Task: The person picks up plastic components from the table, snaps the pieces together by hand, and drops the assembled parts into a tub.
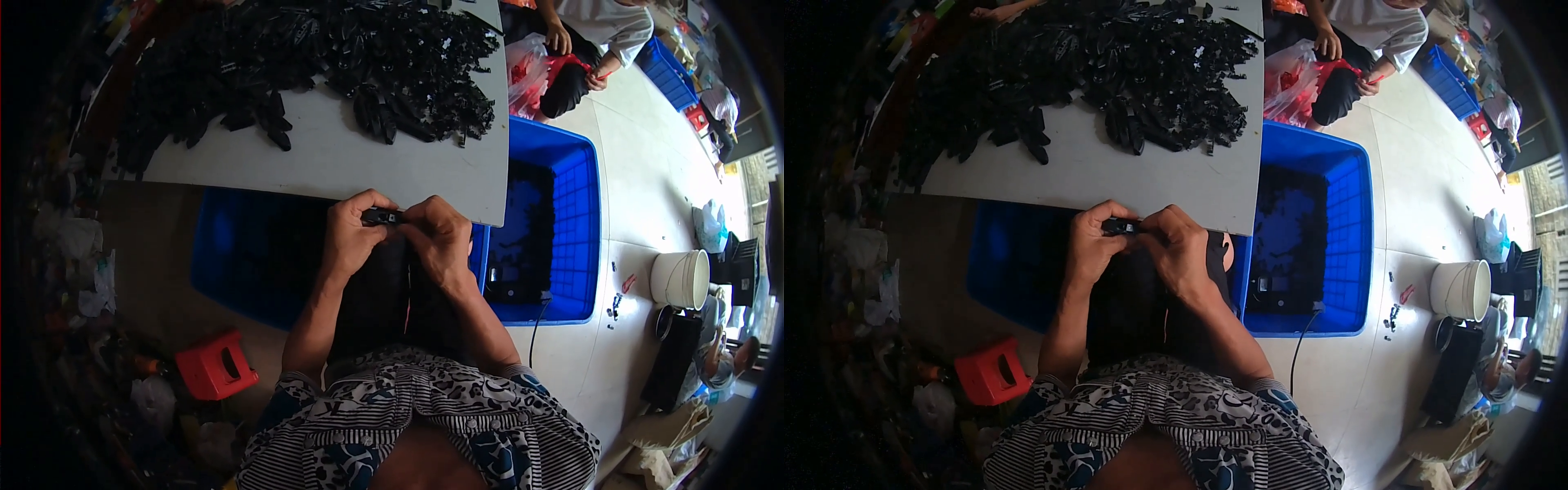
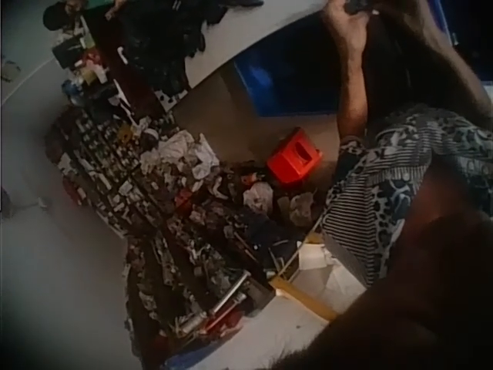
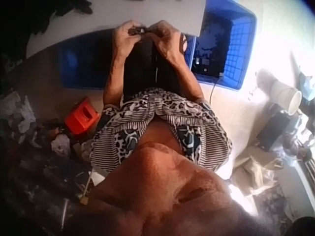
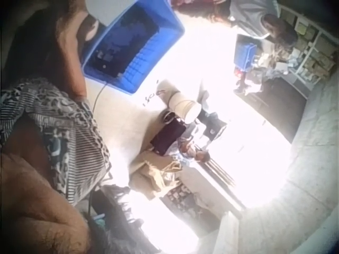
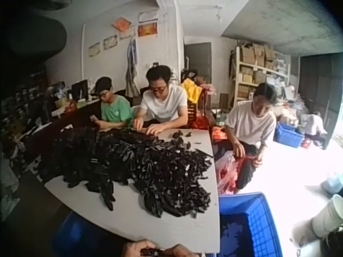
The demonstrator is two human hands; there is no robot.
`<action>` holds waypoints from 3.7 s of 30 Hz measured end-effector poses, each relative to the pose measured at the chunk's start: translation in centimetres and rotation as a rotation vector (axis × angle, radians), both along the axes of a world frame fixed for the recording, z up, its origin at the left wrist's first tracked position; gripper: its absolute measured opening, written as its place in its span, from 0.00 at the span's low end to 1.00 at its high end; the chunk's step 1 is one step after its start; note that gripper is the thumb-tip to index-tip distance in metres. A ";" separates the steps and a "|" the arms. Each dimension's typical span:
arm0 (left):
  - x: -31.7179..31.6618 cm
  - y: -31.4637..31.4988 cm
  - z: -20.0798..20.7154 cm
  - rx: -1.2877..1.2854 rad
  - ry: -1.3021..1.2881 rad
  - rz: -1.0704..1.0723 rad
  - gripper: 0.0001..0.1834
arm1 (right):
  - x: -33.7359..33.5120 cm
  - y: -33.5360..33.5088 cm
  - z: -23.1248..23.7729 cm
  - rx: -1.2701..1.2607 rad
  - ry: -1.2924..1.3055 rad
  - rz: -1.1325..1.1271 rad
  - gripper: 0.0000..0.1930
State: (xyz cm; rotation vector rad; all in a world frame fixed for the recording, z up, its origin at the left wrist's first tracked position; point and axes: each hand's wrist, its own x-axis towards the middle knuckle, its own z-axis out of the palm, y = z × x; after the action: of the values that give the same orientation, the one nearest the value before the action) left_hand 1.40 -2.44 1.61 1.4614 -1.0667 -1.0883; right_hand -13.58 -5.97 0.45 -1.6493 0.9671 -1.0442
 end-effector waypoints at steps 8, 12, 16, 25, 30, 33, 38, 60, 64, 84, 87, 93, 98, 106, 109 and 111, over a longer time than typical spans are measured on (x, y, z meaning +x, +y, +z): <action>0.8 1.7 0.1 -0.029 0.090 -0.194 0.11 | -0.1 -0.1 -0.4 -0.146 0.105 0.067 0.07; 0.5 1.3 -1.2 -0.023 0.174 -0.138 0.10 | 0.1 -0.3 -0.3 -0.147 0.087 0.113 0.07; 0.6 1.9 -0.8 -0.023 0.097 -0.087 0.08 | 0.2 -0.1 -0.2 -0.127 0.084 0.116 0.07; -0.2 3.0 -2.6 0.015 -0.029 0.029 0.06 | -0.1 0.9 -1.9 -0.162 0.240 0.226 0.08; 0.4 4.5 -2.5 -0.051 0.092 0.056 0.04 | 0.2 1.3 -2.2 -0.202 0.204 0.266 0.07; 0.4 4.7 -2.5 -0.066 0.148 0.058 0.09 | 0.7 0.7 -3.7 -0.156 0.106 0.359 0.08; 0.6 4.8 -2.9 -0.181 0.031 0.071 0.13 | 1.6 1.5 -3.7 -0.124 0.239 0.234 0.07; 6.2 9.2 -5.5 0.197 -0.052 0.221 0.07 | 1.8 1.7 -4.9 -0.208 0.195 0.422 0.10; 8.7 10.1 -5.8 0.296 -0.634 0.297 0.09 | 0.0 -2.2 -1.1 -0.286 0.123 0.187 0.06; 5.5 -10.9 -3.7 -0.450 -0.988 0.097 0.26 | 0.7 -11.1 -1.4 -0.869 0.749 -0.023 0.22; 5.1 -10.7 -4.3 -0.464 -0.924 0.064 0.24 | -0.3 -11.1 -1.9 -0.868 0.728 0.052 0.21; 6.0 -7.4 -4.2 -0.412 -0.870 0.089 0.19 | -0.2 -10.8 -1.8 -0.863 0.597 0.157 0.18; 6.7 -7.4 -4.3 -0.451 -0.768 0.128 0.17 | -1.0 -10.8 -0.7 -0.800 0.230 -0.164 0.15; 5.6 -7.2 -3.9 -0.519 -0.934 0.062 0.28 | -2.2 -12.1 -2.0 -0.705 0.227 -0.563 0.11; 5.2 -7.1 -3.4 -0.529 -1.047 0.039 0.29 | -1.8 -12.0 -2.2 -0.680 0.325 -0.485 0.11; 5.6 -7.0 -3.4 -0.509 -1.151 0.009 0.27 | -1.4 -11.8 -2.6 -0.651 0.376 -0.491 0.10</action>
State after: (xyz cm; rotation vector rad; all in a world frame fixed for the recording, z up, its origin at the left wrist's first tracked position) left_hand 6.95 -9.39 -1.82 1.6219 -1.9175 0.1806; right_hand -15.02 -17.73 -2.12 -2.2582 1.4277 -1.5207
